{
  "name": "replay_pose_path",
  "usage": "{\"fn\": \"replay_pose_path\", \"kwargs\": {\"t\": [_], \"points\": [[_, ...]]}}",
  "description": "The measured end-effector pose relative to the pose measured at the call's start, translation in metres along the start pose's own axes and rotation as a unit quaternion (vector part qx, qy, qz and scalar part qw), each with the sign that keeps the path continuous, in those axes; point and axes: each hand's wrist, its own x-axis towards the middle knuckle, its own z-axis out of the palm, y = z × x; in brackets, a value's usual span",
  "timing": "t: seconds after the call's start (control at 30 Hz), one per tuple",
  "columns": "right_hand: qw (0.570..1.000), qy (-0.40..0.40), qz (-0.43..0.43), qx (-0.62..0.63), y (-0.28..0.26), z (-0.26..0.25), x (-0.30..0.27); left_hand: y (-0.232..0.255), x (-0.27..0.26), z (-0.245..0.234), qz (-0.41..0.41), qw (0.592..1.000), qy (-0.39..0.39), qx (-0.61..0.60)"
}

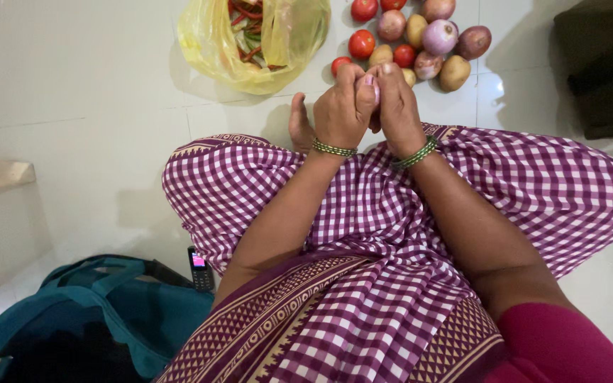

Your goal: The person sits on the floor and sorts vegetables from a yellow plastic bag onto the tiled surface. They handle tomatoes, onions, potatoes, and green chilies one by one, placing them into a pile. The person occasionally picks up and inspects individual items before setting them down.

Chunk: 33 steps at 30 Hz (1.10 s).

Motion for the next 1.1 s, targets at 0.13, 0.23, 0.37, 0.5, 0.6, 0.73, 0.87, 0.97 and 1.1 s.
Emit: {"fn": "replay_pose_path", "kwargs": {"t": [0.13,0.23,0.37,0.5,0.6,0.73,0.87,0.97,1.1], "points": [[0.954,0.054,-0.179,-0.235,-0.002,0.002,-0.004,-0.028,0.009,0.012,0.054,0.995,-0.011,-0.088],[0.902,0.051,-0.289,-0.317,-0.006,0.006,-0.007,-0.044,0.009,0.016,-0.259,0.912,-0.073,-0.309],[0.935,0.050,-0.192,-0.293,-0.004,0.010,-0.001,-0.022,0.006,0.007,-0.031,0.997,0.020,-0.067],[0.995,-0.005,0.099,0.019,0.002,0.001,0.000,0.003,-0.001,-0.004,0.059,0.996,0.005,0.061],[0.998,0.020,0.014,-0.061,0.006,-0.001,-0.001,-0.012,-0.003,0.009,0.059,0.998,0.010,-0.005],[0.905,0.070,-0.267,-0.324,-0.001,0.004,-0.008,-0.050,0.006,0.022,-0.284,0.894,-0.108,-0.329],[0.880,0.069,-0.324,-0.339,-0.005,0.009,-0.008,-0.044,0.011,0.013,-0.368,0.842,-0.120,-0.377],[0.972,0.026,-0.121,-0.201,0.005,0.005,0.004,-0.014,0.005,0.004,0.007,0.999,0.004,0.050],[0.990,-0.024,0.119,0.069,0.015,-0.005,0.007,-0.006,-0.001,0.002,0.071,0.991,-0.015,0.117]]}}
